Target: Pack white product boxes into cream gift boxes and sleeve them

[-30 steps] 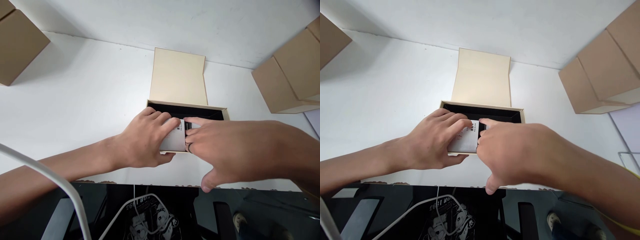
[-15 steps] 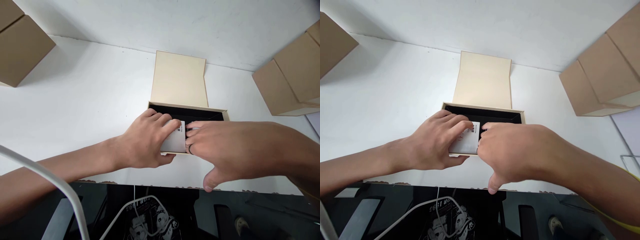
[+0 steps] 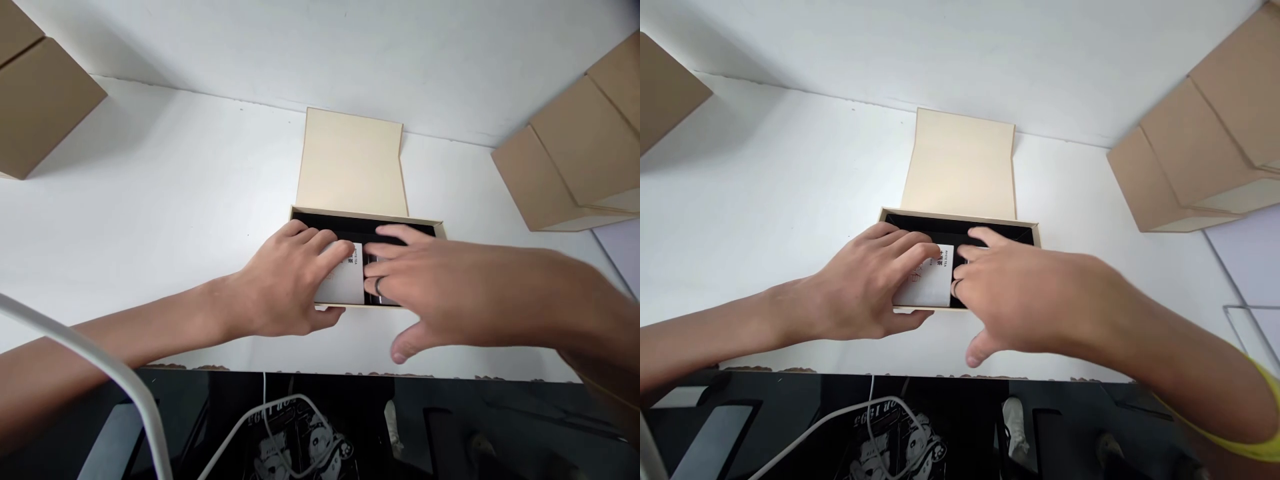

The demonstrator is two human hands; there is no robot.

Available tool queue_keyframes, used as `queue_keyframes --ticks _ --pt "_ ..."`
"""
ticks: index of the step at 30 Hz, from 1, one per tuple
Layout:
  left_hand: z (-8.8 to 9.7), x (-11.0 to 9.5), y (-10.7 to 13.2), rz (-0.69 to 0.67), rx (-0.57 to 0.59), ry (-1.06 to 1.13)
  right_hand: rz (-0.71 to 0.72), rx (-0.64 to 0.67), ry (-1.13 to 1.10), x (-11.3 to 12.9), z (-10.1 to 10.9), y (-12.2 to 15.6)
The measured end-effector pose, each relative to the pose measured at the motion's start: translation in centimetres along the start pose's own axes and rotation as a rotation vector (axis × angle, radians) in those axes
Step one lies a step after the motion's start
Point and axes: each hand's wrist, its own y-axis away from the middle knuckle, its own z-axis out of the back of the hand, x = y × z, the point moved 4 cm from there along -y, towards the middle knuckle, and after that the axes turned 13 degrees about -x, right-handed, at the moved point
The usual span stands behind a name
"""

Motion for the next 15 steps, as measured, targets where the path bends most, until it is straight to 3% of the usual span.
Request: queue_keyframes --ticks 3,15 --pt "0.1 0.1 0.0 -0.005 -0.006 -0.013 -0.018 0.168 0.111 0.9 0.0 -1.3" --pt "0.1 0.2 0.4 -0.025 -0.043 -0.028 -0.057 0.428 0.195 2.0 0.8 -2.4"
